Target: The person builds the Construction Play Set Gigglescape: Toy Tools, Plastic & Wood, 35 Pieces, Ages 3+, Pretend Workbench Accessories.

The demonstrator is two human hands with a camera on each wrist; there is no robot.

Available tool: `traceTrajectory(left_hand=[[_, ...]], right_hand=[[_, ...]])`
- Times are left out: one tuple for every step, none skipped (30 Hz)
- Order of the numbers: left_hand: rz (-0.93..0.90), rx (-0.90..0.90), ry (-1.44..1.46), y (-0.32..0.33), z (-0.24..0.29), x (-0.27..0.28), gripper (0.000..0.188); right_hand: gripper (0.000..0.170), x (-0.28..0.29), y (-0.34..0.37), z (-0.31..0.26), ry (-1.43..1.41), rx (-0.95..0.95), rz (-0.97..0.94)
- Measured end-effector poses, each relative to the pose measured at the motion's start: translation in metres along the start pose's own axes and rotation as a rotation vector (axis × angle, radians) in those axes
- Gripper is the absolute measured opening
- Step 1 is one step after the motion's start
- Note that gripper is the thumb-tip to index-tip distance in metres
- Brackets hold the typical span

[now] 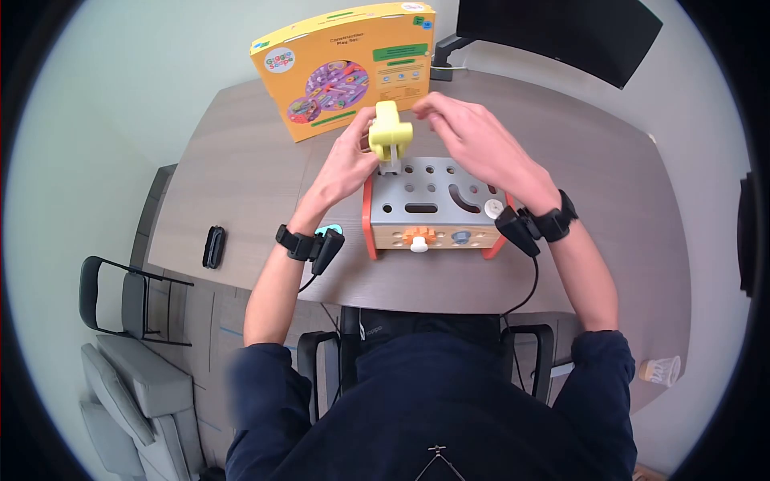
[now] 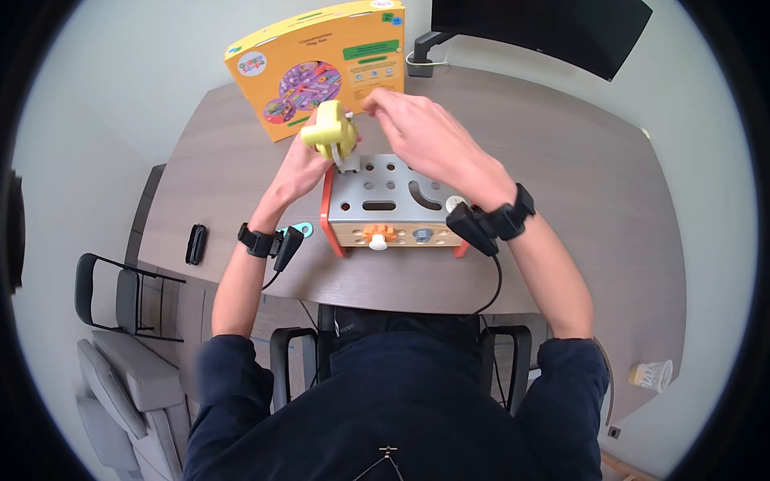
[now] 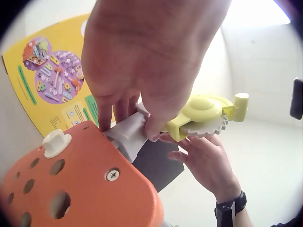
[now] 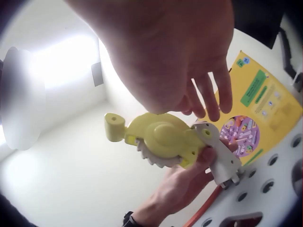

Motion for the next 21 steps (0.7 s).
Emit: traceTrajectory(left_hand=[[0.002, -0.002, 0.028, 0.002, 0.003, 0.001, 0.048], [-0.011, -0.024, 0.019, 0.002, 0.007, 0.001, 0.048], [-0.022, -0.043, 0.008, 0.004, 0.009, 0.002, 0.047], [-0.031, -0.062, -0.002, 0.006, 0.011, 0.003, 0.046], [-0.029, -0.077, -0.025, 0.007, 0.012, 0.004, 0.047], [-0.026, -0.095, -0.048, 0.007, 0.013, 0.004, 0.047], [-0.023, -0.112, -0.069, 0.007, 0.014, 0.004, 0.048], [-0.018, -0.113, -0.082, 0.008, 0.013, 0.004, 0.049], [-0.015, -0.114, -0.096, 0.008, 0.013, 0.004, 0.051], [-0.013, -0.116, -0.110, 0.008, 0.012, 0.004, 0.052], [-0.016, -0.113, -0.090, 0.009, 0.011, 0.004, 0.052], [-0.019, -0.111, -0.069, 0.010, 0.010, 0.003, 0.053], [-0.022, -0.108, -0.047, 0.012, 0.008, 0.002, 0.053], [-0.015, -0.107, -0.047, 0.013, 0.004, 0.002, 0.052], [-0.008, -0.108, -0.046, 0.013, -0.002, 0.002, 0.051], [-0.003, -0.109, -0.044, 0.013, -0.004, 0.001, 0.050], [-0.003, -0.096, -0.045, 0.013, -0.007, -0.001, 0.051], [-0.001, -0.082, -0.044, 0.015, -0.008, -0.002, 0.051], [0.002, -0.070, -0.046, 0.017, -0.006, -0.003, 0.052], [-0.001, -0.074, -0.060, 0.019, -0.002, -0.005, 0.053], [-0.001, -0.083, -0.078, 0.021, 0.003, -0.005, 0.055]], right_hand=[[0.029, -0.005, -0.004, -0.004, -0.049, 0.036, -0.043], [0.030, -0.010, -0.006, -0.006, -0.062, 0.056, -0.064], [0.032, -0.017, -0.008, -0.008, -0.078, 0.079, -0.087], [0.034, -0.024, -0.008, -0.009, -0.095, 0.102, -0.112], [0.036, -0.027, -0.008, -0.009, -0.082, 0.109, -0.100], [0.038, -0.029, -0.006, -0.009, -0.067, 0.116, -0.088], [0.041, -0.031, -0.006, -0.009, -0.052, 0.123, -0.078], [0.043, -0.033, -0.005, -0.008, -0.044, 0.130, -0.083], [0.045, -0.035, -0.005, -0.007, -0.036, 0.137, -0.087], [0.047, -0.036, -0.004, -0.007, -0.028, 0.142, -0.091], [0.049, -0.036, -0.003, -0.008, -0.020, 0.143, -0.094], [0.052, -0.036, -0.001, -0.010, -0.013, 0.144, -0.097], [0.054, -0.037, 0.001, -0.012, -0.006, 0.145, -0.100], [0.057, -0.039, 0.004, -0.012, -0.012, 0.151, -0.095], [0.059, -0.042, 0.007, -0.010, -0.018, 0.158, -0.088], [0.062, -0.044, 0.009, -0.009, -0.023, 0.162, -0.082], [0.064, -0.045, 0.011, -0.007, -0.023, 0.134, -0.084], [0.066, -0.046, 0.012, -0.008, -0.025, 0.106, -0.088], [0.068, -0.047, 0.013, -0.008, -0.026, 0.081, -0.090], [0.069, -0.048, 0.014, -0.008, -0.025, 0.080, -0.085], [0.070, -0.047, 0.015, -0.008, -0.022, 0.085, -0.077]])
Point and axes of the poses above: each hand's wrist, its own y-axis away from the middle knuckle, its own x-axis out of the back of the hand, z = x × y, the point moved 8 cm from there along -y, towards the middle knuckle, and after that the axes turned 3 degrees about x, right-handed, at the moved point
